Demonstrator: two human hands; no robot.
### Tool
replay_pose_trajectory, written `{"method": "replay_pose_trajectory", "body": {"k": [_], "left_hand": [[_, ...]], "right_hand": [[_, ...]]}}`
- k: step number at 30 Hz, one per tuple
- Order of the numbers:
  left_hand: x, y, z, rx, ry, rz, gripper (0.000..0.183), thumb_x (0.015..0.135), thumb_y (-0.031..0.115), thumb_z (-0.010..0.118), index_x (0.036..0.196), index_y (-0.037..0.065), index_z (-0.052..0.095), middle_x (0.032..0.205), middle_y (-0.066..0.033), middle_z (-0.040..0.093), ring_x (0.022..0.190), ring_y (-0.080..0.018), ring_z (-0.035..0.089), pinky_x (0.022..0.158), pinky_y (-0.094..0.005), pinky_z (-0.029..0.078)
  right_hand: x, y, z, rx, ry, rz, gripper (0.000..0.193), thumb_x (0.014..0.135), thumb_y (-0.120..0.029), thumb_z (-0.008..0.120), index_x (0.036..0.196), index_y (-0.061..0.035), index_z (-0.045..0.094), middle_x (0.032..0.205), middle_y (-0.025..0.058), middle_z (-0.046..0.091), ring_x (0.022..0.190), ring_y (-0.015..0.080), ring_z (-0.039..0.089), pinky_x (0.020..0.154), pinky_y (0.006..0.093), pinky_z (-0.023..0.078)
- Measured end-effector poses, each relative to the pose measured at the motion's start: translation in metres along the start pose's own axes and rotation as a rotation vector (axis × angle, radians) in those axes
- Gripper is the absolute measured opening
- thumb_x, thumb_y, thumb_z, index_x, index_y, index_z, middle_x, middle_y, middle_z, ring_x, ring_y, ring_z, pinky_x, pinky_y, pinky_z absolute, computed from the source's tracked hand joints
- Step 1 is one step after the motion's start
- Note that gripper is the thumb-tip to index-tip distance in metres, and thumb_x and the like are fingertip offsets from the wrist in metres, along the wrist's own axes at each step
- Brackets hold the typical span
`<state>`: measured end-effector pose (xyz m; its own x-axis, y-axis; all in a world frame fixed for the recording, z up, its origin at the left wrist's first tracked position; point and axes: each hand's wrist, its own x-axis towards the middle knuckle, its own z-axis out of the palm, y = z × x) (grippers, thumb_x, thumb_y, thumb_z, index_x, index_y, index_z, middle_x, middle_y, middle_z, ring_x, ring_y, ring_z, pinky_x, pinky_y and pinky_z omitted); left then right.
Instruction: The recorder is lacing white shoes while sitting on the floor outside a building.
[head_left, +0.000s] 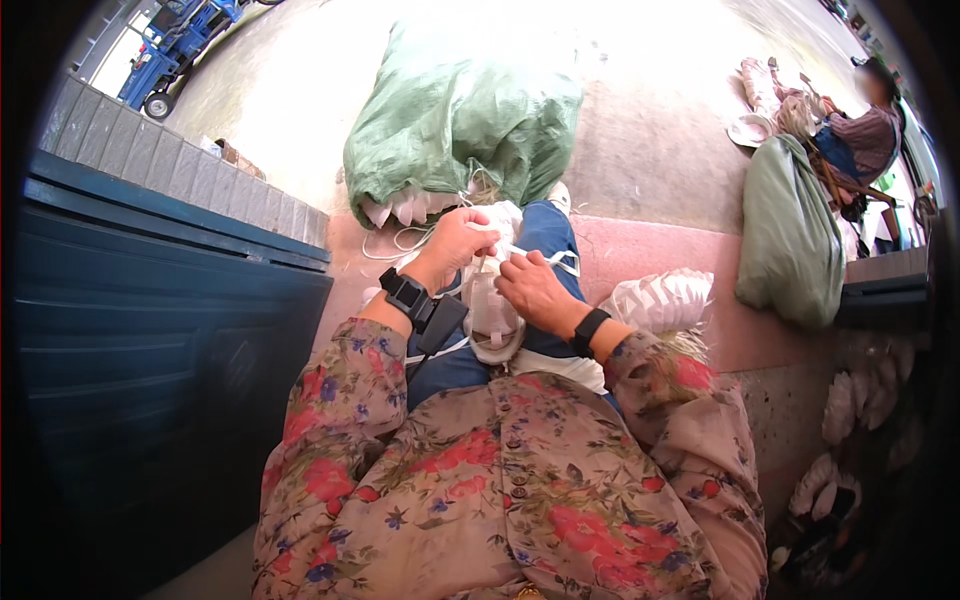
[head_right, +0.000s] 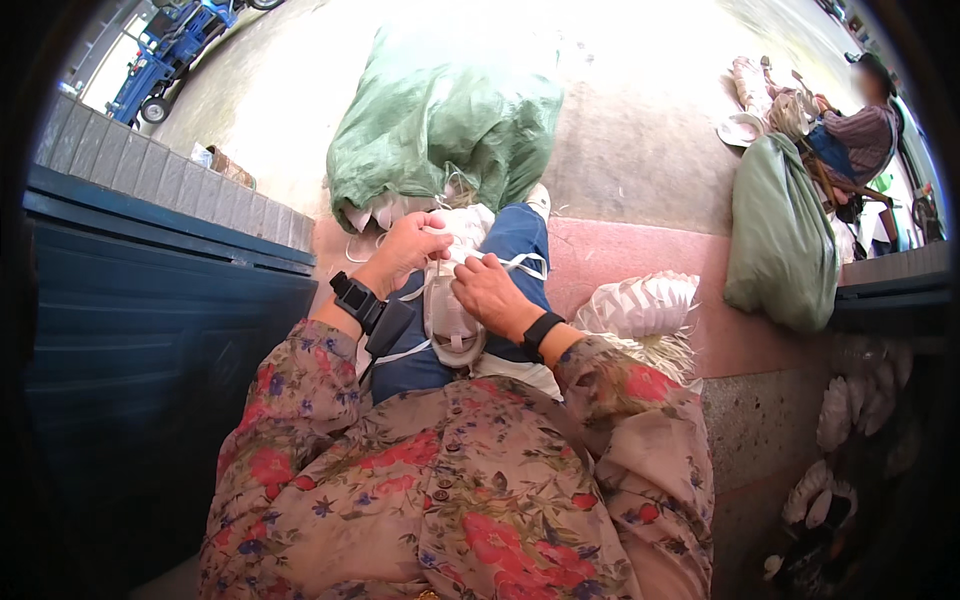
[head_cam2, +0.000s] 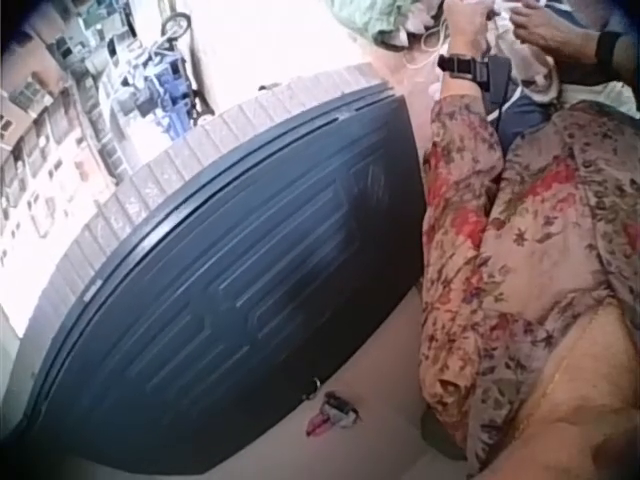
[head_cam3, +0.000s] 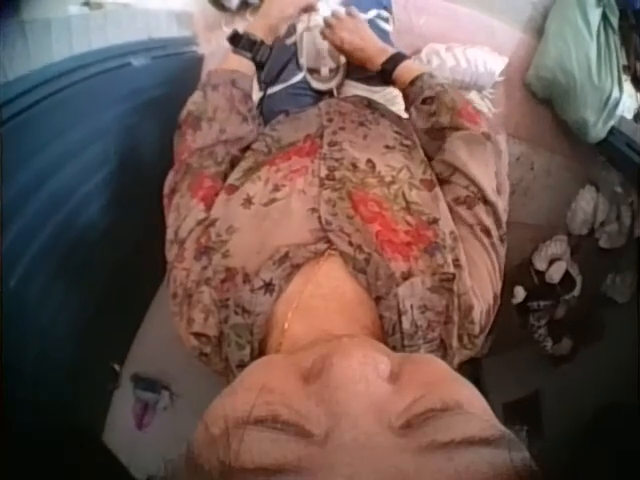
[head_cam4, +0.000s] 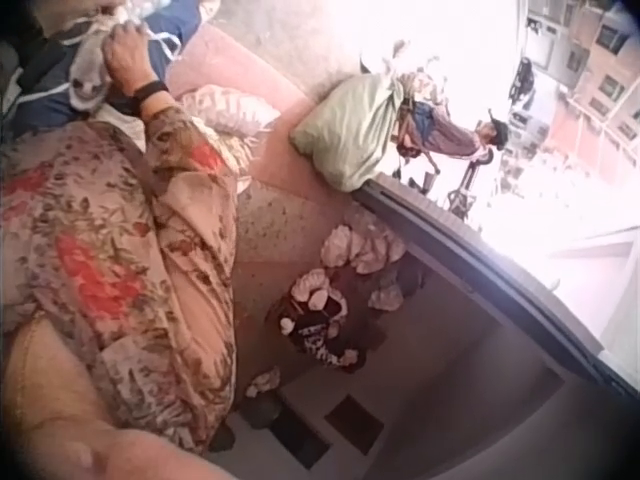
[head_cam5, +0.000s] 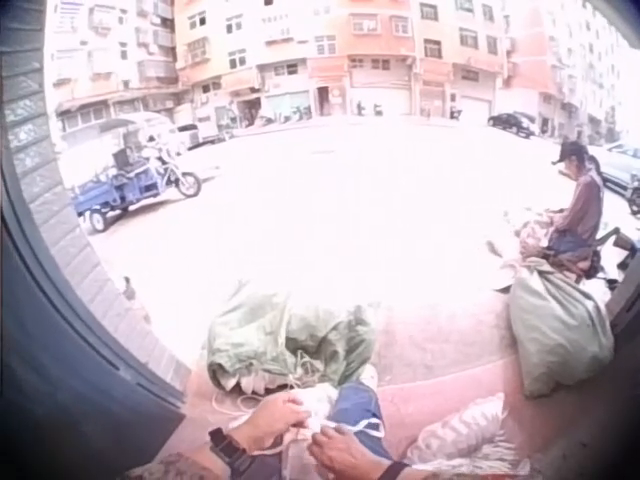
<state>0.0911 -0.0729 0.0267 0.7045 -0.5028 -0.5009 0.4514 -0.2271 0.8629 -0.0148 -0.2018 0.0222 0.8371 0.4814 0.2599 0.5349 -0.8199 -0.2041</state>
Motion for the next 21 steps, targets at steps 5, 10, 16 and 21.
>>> {"method": "replay_pose_trajectory", "body": {"k": [5,10,16,21], "left_hand": [[0.019,-0.002,0.026,0.258,-0.199,-0.058,0.032,0.071,0.004,0.064,0.096,-0.005,0.046,0.069,-0.0109,0.058,0.058,-0.0137,0.058,0.051,-0.0238,0.045],[0.021,-0.011,0.039,1.145,-0.166,0.355,0.015,0.069,0.012,0.060,0.079,0.001,0.061,0.084,-0.0156,0.061,0.084,-0.0344,0.057,0.072,-0.0430,0.045],[0.001,-0.014,0.016,1.535,-0.177,0.440,0.012,0.068,0.014,0.059,0.075,0.004,0.061,0.084,-0.0155,0.058,0.085,-0.0342,0.051,0.071,-0.0417,0.043],[-0.014,-0.016,0.010,1.519,-0.213,0.539,0.007,0.066,0.011,0.058,0.068,0.005,0.060,0.070,-0.0111,0.057,0.082,-0.0305,0.052,0.073,-0.0400,0.043]], "right_hand": [[0.003,0.024,-0.129,0.104,0.644,0.012,0.014,0.071,-0.002,0.051,0.082,-0.0104,0.052,0.075,0.0058,0.048,0.072,0.0218,0.048,0.066,0.0322,0.040],[-0.036,0.062,-0.310,0.351,1.255,0.028,0.006,0.080,-0.013,0.048,0.075,-0.0090,0.050,0.066,0.0012,0.044,0.058,0.0136,0.041,0.051,0.0265,0.033],[-0.044,0.070,-0.269,0.903,1.078,0.468,0.026,0.089,-0.023,0.046,0.066,-0.0106,0.044,0.055,-0.0049,0.033,0.043,0.0042,0.028,0.037,0.0204,0.023],[-0.026,0.037,-0.104,1.017,0.241,0.941,0.017,0.082,-0.021,0.055,0.081,-0.0045,0.057,0.072,-0.0001,0.054,0.068,0.0066,0.049,0.061,0.0236,0.042]]}}
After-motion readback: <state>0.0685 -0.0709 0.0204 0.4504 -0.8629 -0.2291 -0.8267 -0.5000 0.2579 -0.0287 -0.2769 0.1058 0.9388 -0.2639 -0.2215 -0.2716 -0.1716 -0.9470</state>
